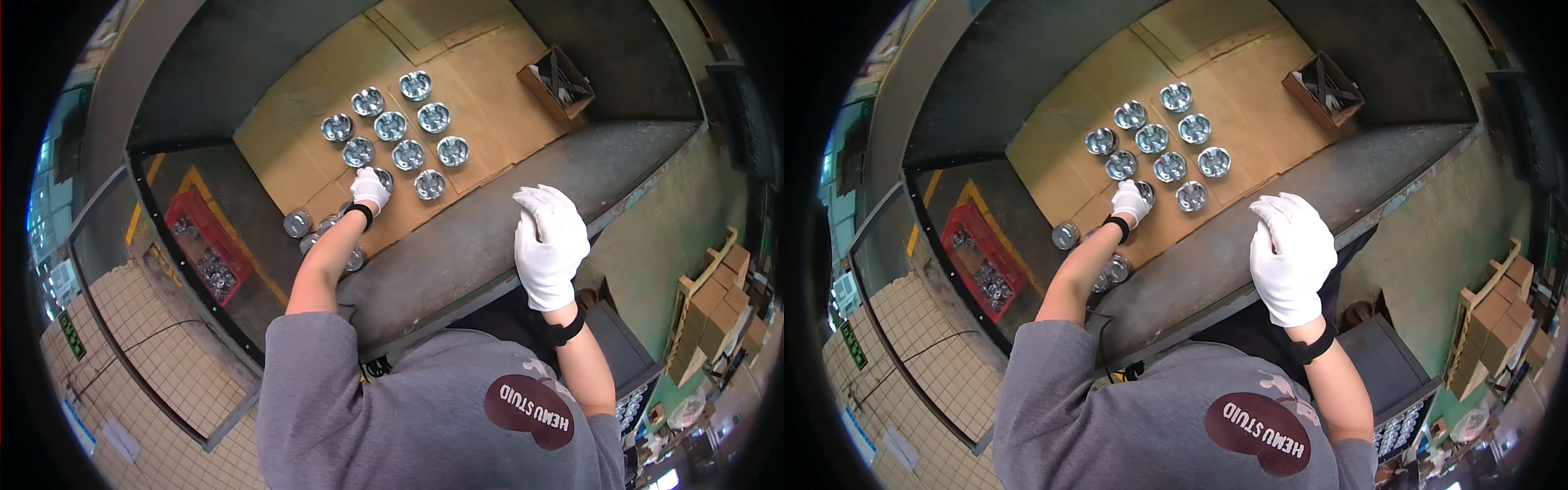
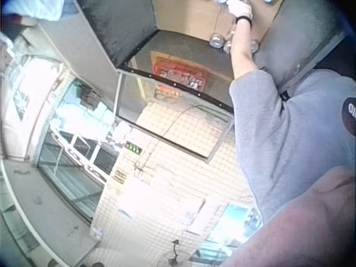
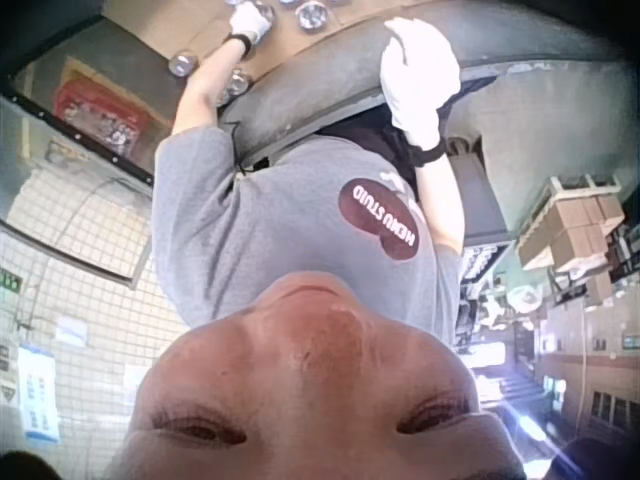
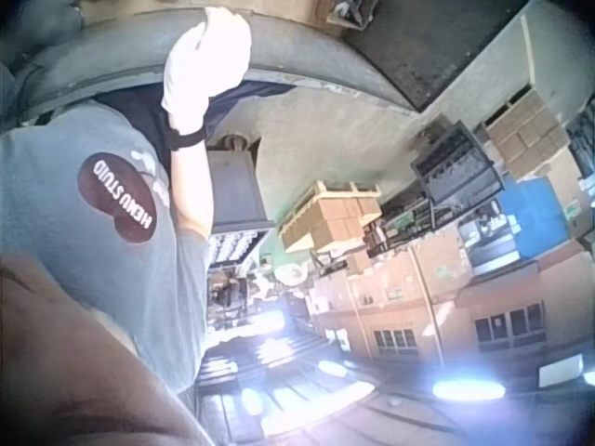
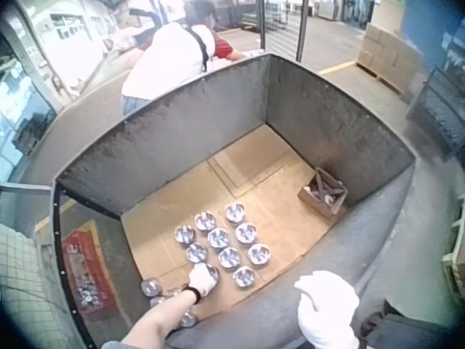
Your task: Inspecting and organizing engine pistons on a fabrication floor.
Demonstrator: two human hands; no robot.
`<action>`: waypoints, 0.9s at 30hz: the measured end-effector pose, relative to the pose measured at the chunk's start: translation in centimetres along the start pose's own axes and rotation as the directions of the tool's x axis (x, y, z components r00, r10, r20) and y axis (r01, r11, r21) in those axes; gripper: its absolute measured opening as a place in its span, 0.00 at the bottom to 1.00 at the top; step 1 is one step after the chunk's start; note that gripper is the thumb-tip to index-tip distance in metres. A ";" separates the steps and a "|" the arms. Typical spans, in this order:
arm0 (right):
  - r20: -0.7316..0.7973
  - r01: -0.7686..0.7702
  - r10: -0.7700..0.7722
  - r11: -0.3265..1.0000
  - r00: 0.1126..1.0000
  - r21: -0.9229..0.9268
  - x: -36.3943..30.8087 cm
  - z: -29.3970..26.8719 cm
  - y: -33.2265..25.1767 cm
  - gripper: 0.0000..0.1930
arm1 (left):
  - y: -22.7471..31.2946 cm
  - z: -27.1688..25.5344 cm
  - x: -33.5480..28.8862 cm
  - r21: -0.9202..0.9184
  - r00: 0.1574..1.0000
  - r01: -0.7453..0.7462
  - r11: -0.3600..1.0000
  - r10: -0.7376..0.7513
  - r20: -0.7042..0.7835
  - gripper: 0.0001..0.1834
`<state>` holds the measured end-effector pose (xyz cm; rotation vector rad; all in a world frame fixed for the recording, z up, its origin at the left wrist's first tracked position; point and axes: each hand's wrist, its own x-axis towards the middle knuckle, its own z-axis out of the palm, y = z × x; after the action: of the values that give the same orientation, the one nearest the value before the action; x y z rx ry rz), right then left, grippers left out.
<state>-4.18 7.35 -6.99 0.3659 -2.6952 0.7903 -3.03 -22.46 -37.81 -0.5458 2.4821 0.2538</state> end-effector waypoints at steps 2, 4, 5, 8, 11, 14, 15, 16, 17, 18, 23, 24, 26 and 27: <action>-0.009 0.015 -0.015 1.000 1.000 0.003 0.0 0.2 0.0 0.13 | -0.2 1.9 0.8 -0.014 0.997 -0.040 0.999 0.039 -0.065 0.31; 0.013 0.008 -0.009 1.000 1.000 0.006 -0.1 0.2 0.1 0.13 | -0.5 2.9 1.3 -0.076 0.995 -0.054 0.996 0.048 -0.082 0.31; 0.020 0.004 -0.004 1.000 1.000 0.008 -0.1 0.2 0.2 0.13 | -0.5 3.0 1.0 -0.080 0.996 -0.053 0.995 0.048 -0.072 0.31; 0.043 -0.012 0.012 1.000 0.999 0.003 -0.1 0.0 0.1 0.13 | -1.7 4.0 -0.3 0.183 0.988 0.113 0.977 -0.091 -0.124 0.37; 0.023 -0.014 0.014 1.000 1.000 0.012 -0.1 0.0 0.2 0.13 | -4.2 6.4 -2.6 0.360 0.955 0.290 0.887 -0.291 -0.054 0.40; 0.006 0.015 -0.015 0.999 1.000 0.047 0.2 0.1 0.1 0.12 | -8.2 8.4 -2.0 0.409 0.976 0.216 0.886 -0.193 -0.098 0.33; -0.003 0.015 -0.014 0.999 1.000 0.045 0.0 0.2 0.3 0.12 | -7.9 7.8 -2.2 0.410 0.977 0.213 0.887 -0.186 -0.106 0.33; -0.031 0.022 -0.020 0.998 0.999 0.053 -0.1 0.3 0.6 0.12 | -6.8 6.8 -2.1 0.429 0.985 0.167 0.888 -0.173 -0.025 0.31; -0.060 0.032 -0.028 0.997 0.998 0.063 -0.1 0.2 0.8 0.12 | -5.8 5.6 -2.1 0.445 0.985 0.123 0.887 -0.164 0.053 0.30; -0.079 0.045 -0.041 0.998 0.996 0.049 -0.1 0.2 0.8 0.12 | -4.1 3.5 -3.0 0.439 0.988 0.120 0.890 -0.152 0.037 0.30; -0.148 0.069 -0.056 0.994 0.987 0.086 -0.9 0.1 1.3 0.10 | 3.3 -9.3 -9.4 -0.122 0.824 -0.280 0.952 0.304 0.479 0.22; -0.143 0.070 -0.058 0.995 0.988 0.078 -0.9 -0.3 0.9 0.10 | 4.0 -10.3 -10.9 -0.415 0.858 -0.158 0.896 0.333 0.392 0.28; -0.201 0.116 -0.095 0.989 0.975 0.095 -1.0 -0.4 1.0 0.09 | 6.2 -13.5 -12.9 -0.766 0.831 0.060 0.640 0.393 0.394 0.31; -0.173 0.104 -0.076 0.982 0.982 0.159 -0.8 -1.1 0.4 0.07 | 7.6 -16.2 -14.3 -0.823 0.755 0.190 0.536 0.456 0.471 0.27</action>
<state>-3.31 8.41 -6.60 0.4378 -2.4473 0.9777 -3.77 -15.81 -15.93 -0.4799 1.5476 1.5155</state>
